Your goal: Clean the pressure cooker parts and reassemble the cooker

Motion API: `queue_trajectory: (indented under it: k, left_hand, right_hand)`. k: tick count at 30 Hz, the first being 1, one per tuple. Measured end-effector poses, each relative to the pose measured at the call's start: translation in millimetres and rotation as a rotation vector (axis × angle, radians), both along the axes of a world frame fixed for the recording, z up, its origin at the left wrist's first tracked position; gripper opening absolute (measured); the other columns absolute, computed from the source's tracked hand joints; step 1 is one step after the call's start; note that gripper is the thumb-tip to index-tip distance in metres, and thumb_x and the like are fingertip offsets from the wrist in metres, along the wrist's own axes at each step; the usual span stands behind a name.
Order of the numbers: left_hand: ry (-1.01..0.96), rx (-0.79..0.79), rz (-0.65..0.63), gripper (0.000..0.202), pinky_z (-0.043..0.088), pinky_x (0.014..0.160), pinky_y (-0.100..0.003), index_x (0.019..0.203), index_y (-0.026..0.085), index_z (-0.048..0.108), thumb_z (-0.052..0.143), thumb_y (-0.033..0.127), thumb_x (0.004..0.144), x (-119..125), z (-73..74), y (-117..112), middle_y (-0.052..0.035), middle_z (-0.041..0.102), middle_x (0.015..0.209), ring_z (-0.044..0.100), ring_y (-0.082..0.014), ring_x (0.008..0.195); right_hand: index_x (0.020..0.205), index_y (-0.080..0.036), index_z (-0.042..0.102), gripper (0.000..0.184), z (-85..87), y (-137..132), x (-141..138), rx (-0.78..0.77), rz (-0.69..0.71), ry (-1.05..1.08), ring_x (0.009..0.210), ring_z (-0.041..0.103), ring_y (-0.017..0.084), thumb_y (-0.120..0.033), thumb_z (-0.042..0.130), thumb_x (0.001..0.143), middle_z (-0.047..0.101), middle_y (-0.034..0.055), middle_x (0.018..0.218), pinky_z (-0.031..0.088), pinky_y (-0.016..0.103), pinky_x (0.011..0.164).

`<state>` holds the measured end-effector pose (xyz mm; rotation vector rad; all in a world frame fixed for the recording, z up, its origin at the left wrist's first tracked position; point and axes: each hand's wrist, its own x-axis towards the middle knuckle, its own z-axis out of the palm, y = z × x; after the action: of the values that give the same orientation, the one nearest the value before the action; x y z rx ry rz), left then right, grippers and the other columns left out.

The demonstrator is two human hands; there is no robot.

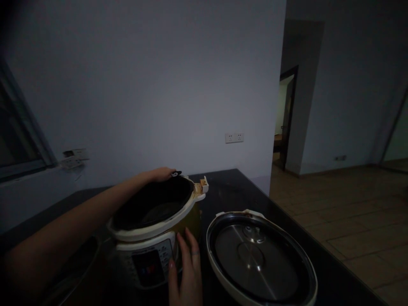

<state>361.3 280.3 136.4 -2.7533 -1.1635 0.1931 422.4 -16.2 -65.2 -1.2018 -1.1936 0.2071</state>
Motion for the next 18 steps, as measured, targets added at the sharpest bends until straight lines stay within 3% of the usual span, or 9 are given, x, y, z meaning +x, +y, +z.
queue_trajectory:
  k: [5, 10, 14, 18]
  left_hand:
    - [-0.008, -0.015, 0.075, 0.035, 0.054, 0.088, -0.045, 0.122, 0.016, 0.058, 0.058, 0.036, 0.093, -14.4, -3.2, 7.3, -0.0101, 0.061, 0.122, 0.063, -0.0227, 0.104]
    - [-0.077, -0.065, 0.031, 0.036, 0.051, 0.092, -0.048, 0.123, 0.017, 0.058, 0.058, 0.037, 0.093, 1.5, -4.3, -3.7, -0.0105, 0.06, 0.126, 0.061, -0.0244, 0.109]
    - [-0.177, -0.149, -0.031, 0.035, 0.052, 0.092, -0.047, 0.12, 0.016, 0.059, 0.058, 0.038, 0.093, 14.1, 0.8, -18.6, -0.0099, 0.061, 0.123, 0.061, -0.0245, 0.108]
    - [-0.297, -0.245, -0.122, 0.033, 0.051, 0.092, -0.046, 0.116, 0.015, 0.061, 0.057, 0.038, 0.093, 23.0, 4.6, -48.5, -0.0091, 0.063, 0.12, 0.062, -0.0241, 0.107]
  right_hand:
    - [0.139, -0.034, 0.051, 0.044, -3.1, 0.9, -1.7, 0.006, 0.013, 0.036, 0.136, 0.046, 0.025, -0.029, 0.045, 0.096, 0.043, 0.0056, 0.151, 0.044, 0.043, 0.109]
    - [0.139, -0.032, 0.051, 0.044, 0.0, -1.2, 5.1, -0.033, 0.048, 0.003, 0.136, 0.046, 0.025, -0.03, 0.048, 0.095, 0.043, 0.0074, 0.151, 0.045, 0.044, 0.109]
    - [0.137, -0.03, 0.053, 0.042, 10.9, -7.2, 7.5, -0.063, 0.059, 0.019, 0.137, 0.045, 0.025, -0.031, 0.047, 0.096, 0.044, 0.0086, 0.15, 0.043, 0.046, 0.11]
    - [0.137, -0.029, 0.051, 0.041, 16.4, -10.8, 7.1, -0.093, 0.097, 0.047, 0.138, 0.043, 0.025, -0.034, 0.045, 0.097, 0.042, 0.0088, 0.15, 0.042, 0.049, 0.111]
